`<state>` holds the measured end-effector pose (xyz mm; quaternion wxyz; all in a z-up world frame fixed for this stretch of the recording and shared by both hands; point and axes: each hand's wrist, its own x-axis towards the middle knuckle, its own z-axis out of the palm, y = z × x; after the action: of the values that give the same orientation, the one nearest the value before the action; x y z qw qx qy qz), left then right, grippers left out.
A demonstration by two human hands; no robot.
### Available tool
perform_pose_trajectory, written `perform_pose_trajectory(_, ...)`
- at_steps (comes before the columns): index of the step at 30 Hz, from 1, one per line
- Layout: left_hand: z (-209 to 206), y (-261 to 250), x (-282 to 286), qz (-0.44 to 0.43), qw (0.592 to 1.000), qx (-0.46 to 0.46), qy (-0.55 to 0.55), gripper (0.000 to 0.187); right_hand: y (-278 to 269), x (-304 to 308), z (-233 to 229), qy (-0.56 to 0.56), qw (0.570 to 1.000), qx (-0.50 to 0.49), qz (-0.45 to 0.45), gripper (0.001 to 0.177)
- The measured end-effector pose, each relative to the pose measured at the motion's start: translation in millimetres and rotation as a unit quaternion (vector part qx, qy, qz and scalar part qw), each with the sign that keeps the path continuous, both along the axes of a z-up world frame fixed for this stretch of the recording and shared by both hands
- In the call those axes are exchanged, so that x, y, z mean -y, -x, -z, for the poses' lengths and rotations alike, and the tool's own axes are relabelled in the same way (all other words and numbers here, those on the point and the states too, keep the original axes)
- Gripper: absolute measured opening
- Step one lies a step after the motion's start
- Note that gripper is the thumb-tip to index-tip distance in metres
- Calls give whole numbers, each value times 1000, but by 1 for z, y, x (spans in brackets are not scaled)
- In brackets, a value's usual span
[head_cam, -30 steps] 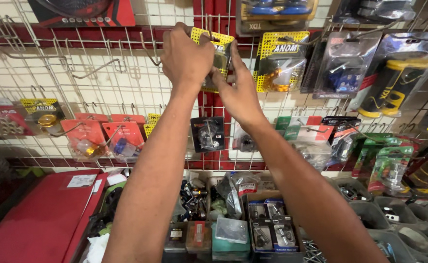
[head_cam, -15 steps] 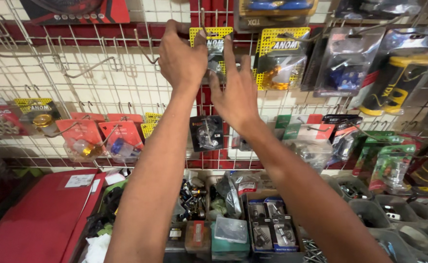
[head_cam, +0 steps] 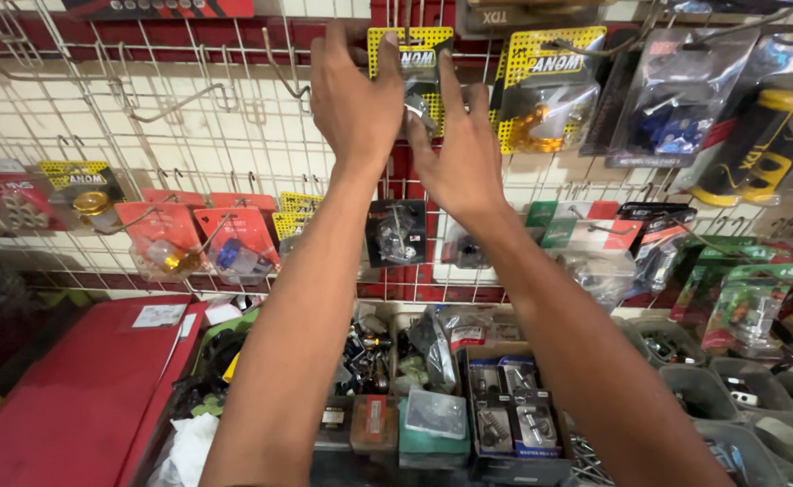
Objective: The person takes several packaged motorcycle parts from a counter and hangs them individually onto a wire display rack by their retail tabs.
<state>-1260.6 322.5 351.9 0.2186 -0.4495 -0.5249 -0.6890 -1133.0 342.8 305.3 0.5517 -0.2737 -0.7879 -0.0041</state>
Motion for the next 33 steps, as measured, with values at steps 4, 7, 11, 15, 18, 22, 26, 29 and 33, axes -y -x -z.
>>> perform_pose_trajectory(4,31,-2,10,23,997,-62,-51,36,3,1,5,0,1000,-5,7,79)
perform_pose_trajectory(7,40,0,15,25,997,-72,-10,41,6,1,6,17,1000,-8,2,77)
perform_pose_trajectory(11,39,1,19,36,998,-56,23,41,5,1,5,-22,1000,3,17,79)
perform_pose_trajectory(15,41,-3,26,13,998,-61,30,40,-1,15,2,11,1000,15,2,80)
perform_pose_trajectory(18,42,-3,34,23,997,-55,53,40,-7,24,-2,56,998,38,6,79)
perform_pose_trajectory(22,48,-2,43,15,996,-67,59,42,-11,29,3,48,998,43,-12,80)
perform_pose_trajectory(26,53,0,53,20,994,-62,89,43,-12,29,13,16,999,51,3,82)
perform_pose_trajectory(29,63,-2,63,57,992,-42,107,43,-14,38,21,49,997,61,5,84)
perform_pose_trajectory(33,74,-8,73,30,993,-89,71,39,-21,61,21,83,994,76,0,82)
